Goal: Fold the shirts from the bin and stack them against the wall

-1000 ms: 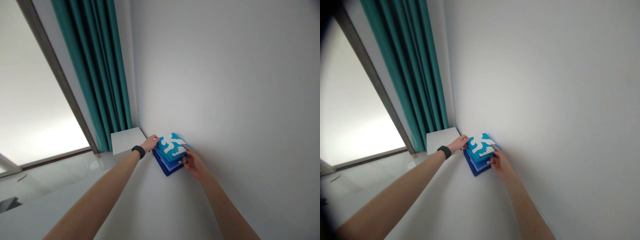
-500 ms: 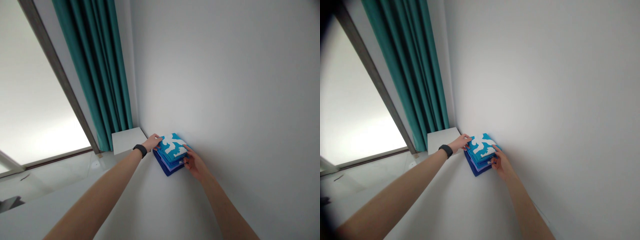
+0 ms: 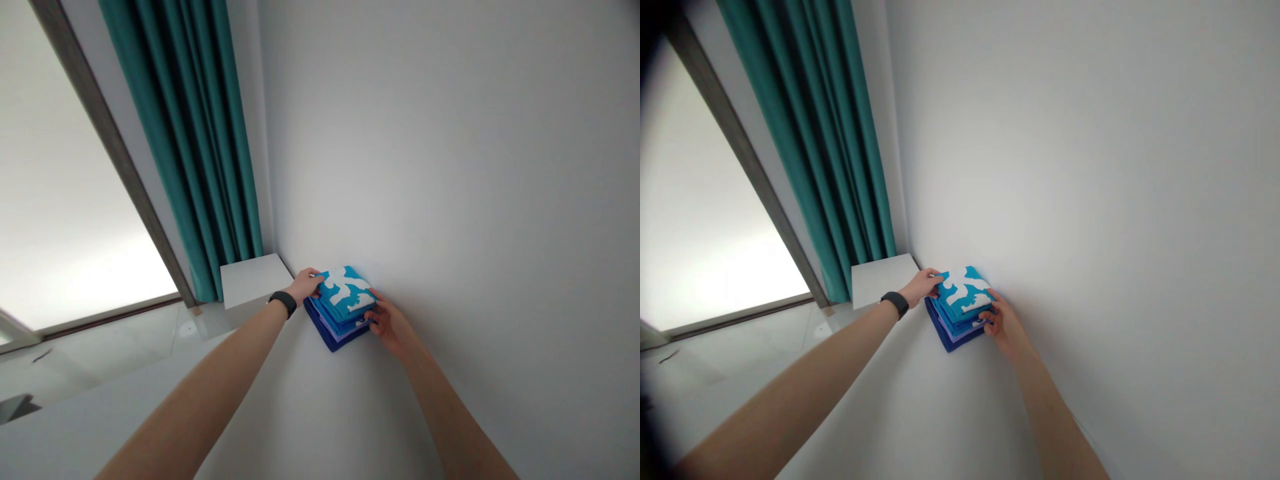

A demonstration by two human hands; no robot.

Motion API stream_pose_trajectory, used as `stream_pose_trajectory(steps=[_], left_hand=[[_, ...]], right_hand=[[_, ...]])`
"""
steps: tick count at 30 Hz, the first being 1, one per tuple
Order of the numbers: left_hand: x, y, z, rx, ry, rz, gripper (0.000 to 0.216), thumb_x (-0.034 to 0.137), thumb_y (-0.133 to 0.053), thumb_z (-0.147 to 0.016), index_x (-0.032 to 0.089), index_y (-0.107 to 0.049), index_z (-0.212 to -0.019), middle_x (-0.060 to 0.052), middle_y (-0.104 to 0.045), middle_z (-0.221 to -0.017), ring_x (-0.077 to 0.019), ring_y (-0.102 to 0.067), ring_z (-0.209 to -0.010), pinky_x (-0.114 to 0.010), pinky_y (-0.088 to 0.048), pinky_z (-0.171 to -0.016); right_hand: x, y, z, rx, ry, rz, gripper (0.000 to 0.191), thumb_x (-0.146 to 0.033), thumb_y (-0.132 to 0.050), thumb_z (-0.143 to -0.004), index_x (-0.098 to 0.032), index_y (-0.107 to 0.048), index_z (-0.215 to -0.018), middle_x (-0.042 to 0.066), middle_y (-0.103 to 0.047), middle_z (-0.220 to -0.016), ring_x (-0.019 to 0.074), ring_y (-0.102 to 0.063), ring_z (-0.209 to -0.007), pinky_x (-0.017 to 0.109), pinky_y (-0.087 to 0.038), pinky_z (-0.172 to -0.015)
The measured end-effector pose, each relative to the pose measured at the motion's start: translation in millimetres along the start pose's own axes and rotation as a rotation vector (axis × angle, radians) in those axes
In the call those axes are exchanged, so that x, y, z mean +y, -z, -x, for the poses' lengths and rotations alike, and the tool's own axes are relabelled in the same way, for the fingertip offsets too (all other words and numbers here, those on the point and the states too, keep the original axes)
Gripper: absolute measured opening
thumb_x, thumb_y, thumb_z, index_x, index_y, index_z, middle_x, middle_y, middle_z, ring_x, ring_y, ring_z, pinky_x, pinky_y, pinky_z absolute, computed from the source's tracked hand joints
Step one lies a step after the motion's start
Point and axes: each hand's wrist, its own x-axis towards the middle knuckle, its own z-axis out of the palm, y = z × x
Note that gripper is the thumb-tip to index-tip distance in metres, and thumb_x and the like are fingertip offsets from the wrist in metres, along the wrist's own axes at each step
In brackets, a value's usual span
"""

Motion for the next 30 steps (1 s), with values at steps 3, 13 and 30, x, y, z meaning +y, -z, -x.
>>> stream_pose_trajectory(steps=[3,13,30], left_hand=[[-4.9,0.2,-0.4,0.03,-0.031,-0.078,0.022,0.033,-0.064,-0.086,0.013,-0.059,-0.094,-0.001,-0.061,-0.068,-0.0123,-0.059,-0.057,-0.023,-0.051,-0.055],[-2.6,-6.1,48.2,0.035,-0.69,-0.789,0.041,0.042,-0.044,-0.095,0.028,-0.051,-0.133,-0.006,-0.041,-0.147,-0.0271,-0.033,-0.136,-0.045,-0.025,-0.114],[-14.8,-37.0,53.4,0.167,-0.519,-0.98,0.056,0.052,-0.027,-0.098,0.021,-0.04,-0.143,-0.01,-0.037,-0.152,-0.0256,-0.024,-0.143,-0.045,-0.017,-0.117]], right_hand=[[-2.6,3.4,3.1,0.062,0.059,0.04,0.046,-0.016,-0.061,-0.073,-0.027,-0.056,-0.118,-0.004,-0.064,-0.078,0.013,-0.065,-0.06,0.018,-0.041,-0.034],[19.3,19.0,25.9,0.159,0.266,0.305,0.047,-0.029,-0.063,-0.073,-0.029,-0.06,-0.119,0.004,-0.059,-0.12,0.015,-0.063,-0.071,0.026,-0.051,-0.047],[29.4,-7.3,-20.7,0.049,1.062,1.633,0.047,-0.03,-0.025,-0.099,-0.019,-0.044,-0.14,0.013,-0.042,-0.147,0.0243,-0.031,-0.139,0.053,-0.016,-0.116]])
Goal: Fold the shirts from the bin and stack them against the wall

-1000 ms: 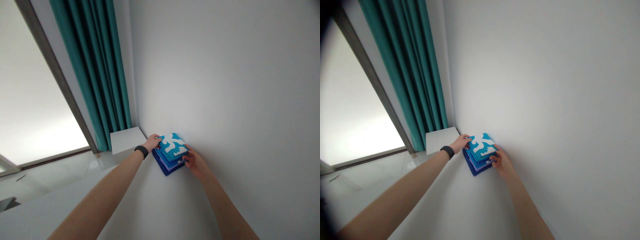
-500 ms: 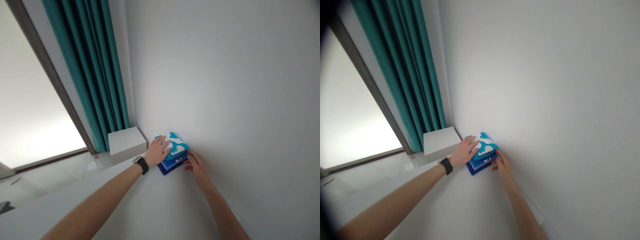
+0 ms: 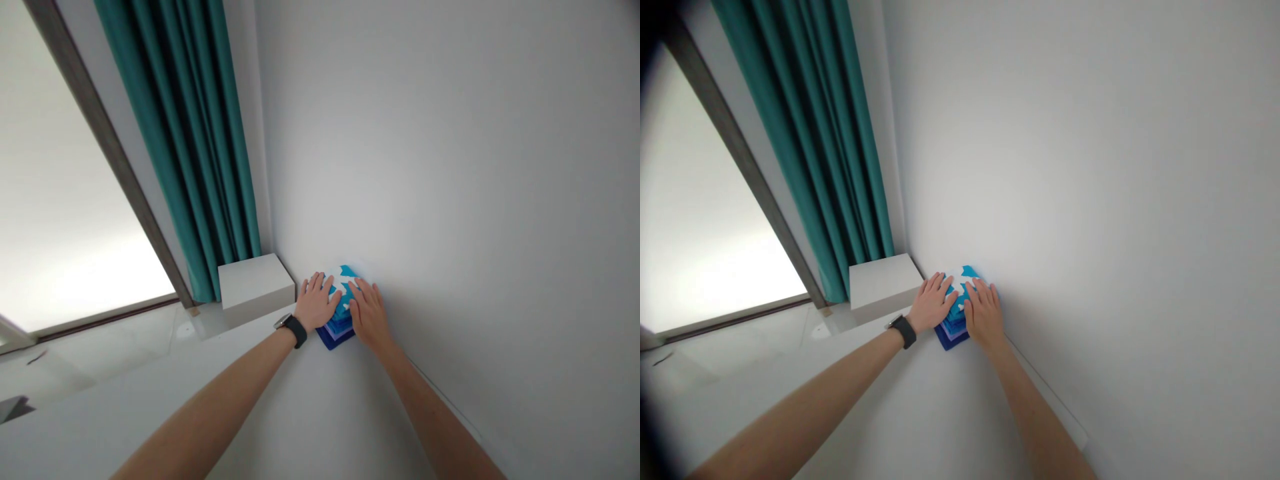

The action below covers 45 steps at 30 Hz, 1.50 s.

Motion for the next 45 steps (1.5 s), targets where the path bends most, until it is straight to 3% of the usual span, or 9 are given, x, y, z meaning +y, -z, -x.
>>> stream_pose_trajectory(steps=[6,10,13,16,21,30,35,39,45], left_hand=[[-7.9,-4.6,-0.9,-0.06,0.005,0.013,0.077,0.067,-0.032,-0.09,0.016,-0.033,-0.147,-0.016,-0.028,-0.155,-0.0292,-0.02,-0.145,-0.048,-0.015,-0.116],[-5.2,1.0,-1.8,-0.119,0.015,0.036,0.082,0.072,-0.033,-0.087,0.015,-0.031,-0.147,-0.017,-0.024,-0.156,-0.0306,-0.017,-0.145,-0.05,-0.012,-0.116],[-1.3,6.5,-2.6,-0.155,0.014,0.02,0.087,0.074,-0.034,-0.085,0.014,-0.03,-0.148,-0.019,-0.024,-0.156,-0.0311,-0.016,-0.145,-0.051,-0.011,-0.115],[1.0,9.1,-3.6,-0.16,0.013,-0.007,0.092,0.075,-0.036,-0.083,0.011,-0.028,-0.148,-0.02,-0.025,-0.155,-0.0317,-0.017,-0.145,-0.052,-0.01,-0.115],[1.0,9.4,-6.3,-0.181,0.012,-0.027,0.09,0.075,-0.037,-0.081,0.014,-0.03,-0.148,-0.018,-0.027,-0.155,-0.0324,-0.019,-0.144,-0.053,-0.01,-0.115],[-9.0,2.7,-0.8,-0.142,-0.02,0.012,0.084,0.07,-0.033,-0.086,0.015,-0.027,-0.149,-0.015,-0.025,-0.156,-0.0289,-0.016,-0.146,-0.05,-0.01,-0.116],[-1.2,2.0,5.1,-0.077,-0.068,0.032,0.088,0.072,-0.036,-0.085,0.015,-0.023,-0.151,-0.016,-0.022,-0.157,-0.0309,-0.012,-0.146,-0.051,-0.008,-0.116],[2.3,-1.0,7.0,-0.14,-0.077,0.016,0.093,0.072,-0.044,-0.081,0.014,-0.024,-0.15,-0.018,-0.021,-0.157,-0.0343,-0.011,-0.146,-0.055,-0.01,-0.115],[-12.6,-0.1,15.9,-0.188,-0.108,0.022,0.093,0.073,-0.044,-0.081,0.017,-0.021,-0.151,-0.016,-0.014,-0.159,-0.0331,-0.008,-0.146,-0.056,-0.013,-0.114]], right_hand=[[18.8,-8.8,-3.9,-0.093,0.05,-0.052,0.047,-0.03,-0.025,-0.098,-0.018,-0.051,-0.136,0.012,-0.05,-0.141,0.0229,-0.037,-0.136,0.051,-0.017,-0.116],[30.5,-3.6,-28.4,-0.172,0.029,-0.067,0.048,-0.027,-0.024,-0.097,-0.018,-0.056,-0.131,0.012,-0.057,-0.134,0.0228,-0.047,-0.128,0.05,-0.022,-0.115],[31.0,-8.9,-57.9,-0.331,0.083,-0.016,0.051,-0.025,-0.022,-0.096,-0.014,-0.05,-0.137,0.013,-0.052,-0.14,0.0225,-0.043,-0.132,0.046,-0.028,-0.113],[27.3,-22.5,-77.9,-0.406,0.136,0.008,0.052,-0.028,-0.023,-0.096,-0.01,-0.048,-0.138,0.015,-0.046,-0.145,0.0238,-0.038,-0.136,0.045,-0.028,-0.113],[32.2,-39.1,-80.8,-0.483,0.167,0.036,0.049,-0.032,-0.028,-0.097,-0.014,-0.049,-0.138,0.014,-0.046,-0.145,0.0252,-0.036,-0.138,0.047,-0.028,-0.112],[42.8,-37.4,-76.0,-0.499,0.153,0.055,0.056,-0.04,-0.021,-0.099,-0.012,-0.04,-0.144,0.015,-0.038,-0.15,0.0257,-0.031,-0.14,0.048,-0.024,-0.114],[42.0,-30.5,-70.3,-0.484,0.14,0.015,0.056,-0.041,-0.023,-0.099,-0.011,-0.041,-0.143,0.016,-0.038,-0.15,0.0256,-0.029,-0.141,0.049,-0.023,-0.114],[43.9,-30.0,-64.7,-0.469,0.121,-0.055,0.058,-0.045,-0.027,-0.098,-0.011,-0.043,-0.141,0.016,-0.039,-0.149,0.0266,-0.03,-0.14,0.05,-0.022,-0.114],[44.6,-27.5,-62.9,-0.38,0.03,-0.223,0.061,-0.05,-0.025,-0.097,-0.012,-0.046,-0.14,0.015,-0.045,-0.145,0.0262,-0.037,-0.137,0.048,-0.025,-0.115]])
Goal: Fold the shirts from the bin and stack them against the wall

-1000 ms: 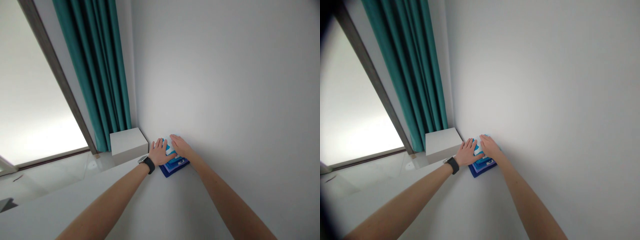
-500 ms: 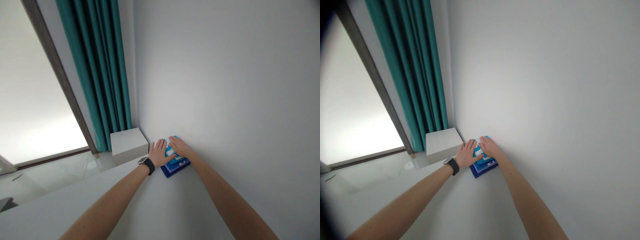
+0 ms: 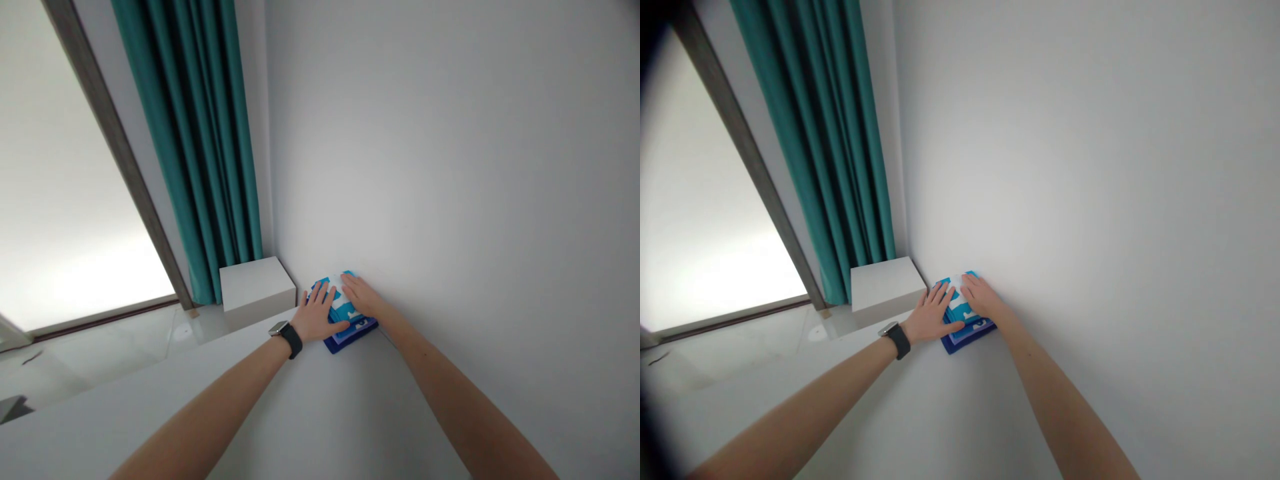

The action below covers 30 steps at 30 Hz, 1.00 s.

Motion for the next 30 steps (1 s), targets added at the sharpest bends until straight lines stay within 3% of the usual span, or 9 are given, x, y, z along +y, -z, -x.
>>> stream_pose_trajectory(steps=[3,5,8,12,16,21,26,30], left_hand=[[-6.0,3.5,10.4,0.087,-0.138,-0.032,0.083,0.064,-0.046,-0.086,0.02,-0.02,-0.152,-0.015,-0.015,-0.159,-0.0322,-0.01,-0.146,-0.056,-0.014,-0.114],[-7.5,6.9,16.8,0.149,-0.282,-0.08,0.074,0.054,-0.049,-0.089,0.025,-0.021,-0.152,-0.012,-0.016,-0.159,-0.032,-0.01,-0.146,-0.056,-0.012,-0.115],[-7.8,10.8,23.5,0.173,-0.41,-0.122,0.069,0.045,-0.051,-0.09,0.03,-0.024,-0.151,-0.008,-0.021,-0.158,-0.0336,-0.011,-0.146,-0.058,-0.011,-0.115],[-9.2,9.4,28.3,0.163,-0.401,-0.115,0.066,0.042,-0.052,-0.089,0.032,-0.026,-0.15,-0.006,-0.021,-0.158,-0.036,-0.014,-0.144,-0.06,-0.015,-0.114],[-11.3,5.3,31.6,0.152,-0.38,-0.091,0.067,0.04,-0.052,-0.09,0.034,-0.024,-0.15,-0.007,-0.02,-0.159,-0.0369,-0.016,-0.143,-0.061,-0.02,-0.111],[-13.8,5.1,33.6,0.136,-0.373,-0.097,0.064,0.039,-0.049,-0.092,0.035,-0.022,-0.151,-0.008,-0.023,-0.158,-0.0351,-0.02,-0.143,-0.062,-0.019,-0.111],[-17.1,2.0,36.0,0.15,-0.373,-0.099,0.061,0.037,-0.046,-0.095,0.032,-0.022,-0.151,-0.008,-0.023,-0.158,-0.0316,-0.02,-0.144,-0.057,-0.022,-0.113],[-13.0,4.3,36.2,0.193,-0.381,-0.081,0.058,0.033,-0.045,-0.095,0.028,-0.026,-0.15,-0.009,-0.024,-0.157,-0.0278,-0.022,-0.144,-0.052,-0.02,-0.116]], right_hand=[[-2.8,10.2,4.9,0.105,-0.054,-0.121,0.062,-0.049,-0.011,-0.099,-0.019,-0.037,-0.146,0.01,-0.042,-0.148,0.0215,-0.036,-0.138,0.045,-0.028,-0.114],[-5.5,19.6,8.4,0.192,-0.082,-0.34,0.061,-0.052,-0.009,-0.099,-0.024,-0.034,-0.148,0.006,-0.042,-0.148,0.0185,-0.036,-0.138,0.043,-0.027,-0.115],[-9.9,34.0,11.9,0.302,-0.142,-0.75,0.062,-0.061,-0.019,-0.096,-0.028,-0.041,-0.143,0.004,-0.05,-0.143,0.0177,-0.04,-0.136,0.041,-0.026,-0.116],[-13.5,44.8,19.1,0.364,-0.242,-0.939,0.059,-0.064,-0.039,-0.09,-0.03,-0.05,-0.136,0.004,-0.057,-0.136,0.0204,-0.048,-0.129,0.043,-0.03,-0.114],[-10.9,39.7,34.2,0.351,-0.27,-0.87,0.05,-0.054,-0.05,-0.089,-0.03,-0.053,-0.133,0.003,-0.057,-0.136,0.0208,-0.049,-0.129,0.042,-0.031,-0.113],[-5.7,22.4,58.0,0.369,-0.279,-0.538,0.043,-0.042,-0.049,-0.087,-0.026,-0.061,-0.125,0.005,-0.059,-0.133,0.0235,-0.05,-0.127,0.047,-0.031,-0.113],[-18.1,2.4,87.6,0.594,-0.209,-0.317,0.041,-0.028,-0.037,-0.09,-0.019,-0.063,-0.12,0.01,-0.061,-0.127,0.0229,-0.053,-0.119,0.045,-0.037,-0.108],[-30.3,-19.8,105.6,0.736,-0.305,-0.325,0.036,-0.023,-0.037,-0.087,-0.019,-0.066,-0.109,0.01,-0.062,-0.109,0.0224,-0.057,-0.103,0.042,-0.045,-0.096]])
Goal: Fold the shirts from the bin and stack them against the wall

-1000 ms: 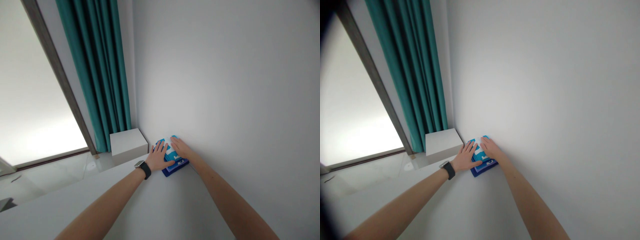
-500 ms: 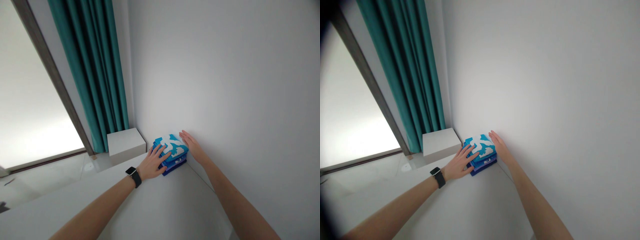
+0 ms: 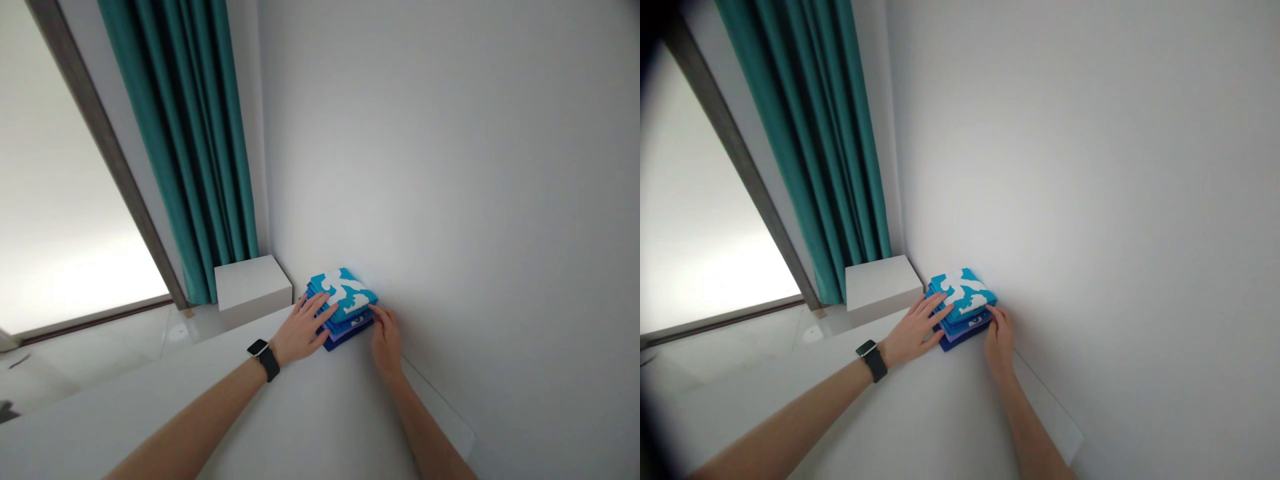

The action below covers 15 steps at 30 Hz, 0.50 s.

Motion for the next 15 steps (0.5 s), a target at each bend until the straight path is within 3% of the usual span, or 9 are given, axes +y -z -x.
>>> stream_pose_trajectory(steps=[4,7,11,15], left_hand=[[10.0,6.8,-15.2,0.034,-0.06,0.019,0.055,0.032,-0.044,-0.096,0.024,-0.028,-0.148,-0.008,-0.032,-0.154,-0.0243,-0.025,-0.142,-0.047,-0.021,-0.116],[17.9,8.8,-30.7,0.091,-0.069,0.036,0.048,0.032,-0.046,-0.096,0.022,-0.039,-0.142,-0.01,-0.042,-0.147,-0.0244,-0.034,-0.137,-0.045,-0.027,-0.113],[26.7,11.7,-46.0,0.136,0.023,0.026,0.027,0.03,-0.051,-0.093,0.021,-0.056,-0.118,-0.01,-0.059,-0.118,-0.0254,-0.051,-0.114,-0.042,-0.042,-0.097],[33.3,16.5,-52.3,0.112,0.057,-0.04,0.012,0.028,-0.058,-0.089,0.02,-0.058,-0.098,-0.007,-0.057,-0.102,-0.0248,-0.052,-0.101,-0.04,-0.045,-0.087]], right_hand=[[4.0,-8.5,13.7,0.027,-0.052,-0.047,0.037,-0.021,-0.039,-0.083,-0.019,-0.066,-0.107,0.009,-0.06,-0.105,0.022,-0.057,-0.097,0.04,-0.046,-0.092],[7.0,-13.2,16.3,0.055,-0.097,-0.083,0.037,-0.023,-0.04,-0.081,-0.017,-0.065,-0.108,0.01,-0.059,-0.107,0.0211,-0.057,-0.092,0.04,-0.048,-0.088],[3.8,-15.9,14.2,0.081,-0.248,-0.174,0.042,-0.029,-0.042,-0.083,-0.016,-0.059,-0.119,0.01,-0.062,-0.105,0.0187,-0.06,-0.082,0.036,-0.051,-0.078],[-6.3,-14.8,1.7,0.102,-0.444,-0.227,0.045,-0.037,-0.047,-0.081,-0.014,-0.058,-0.119,0.007,-0.067,-0.085,0.0174,-0.058,-0.061,0.03,-0.048,-0.056]])
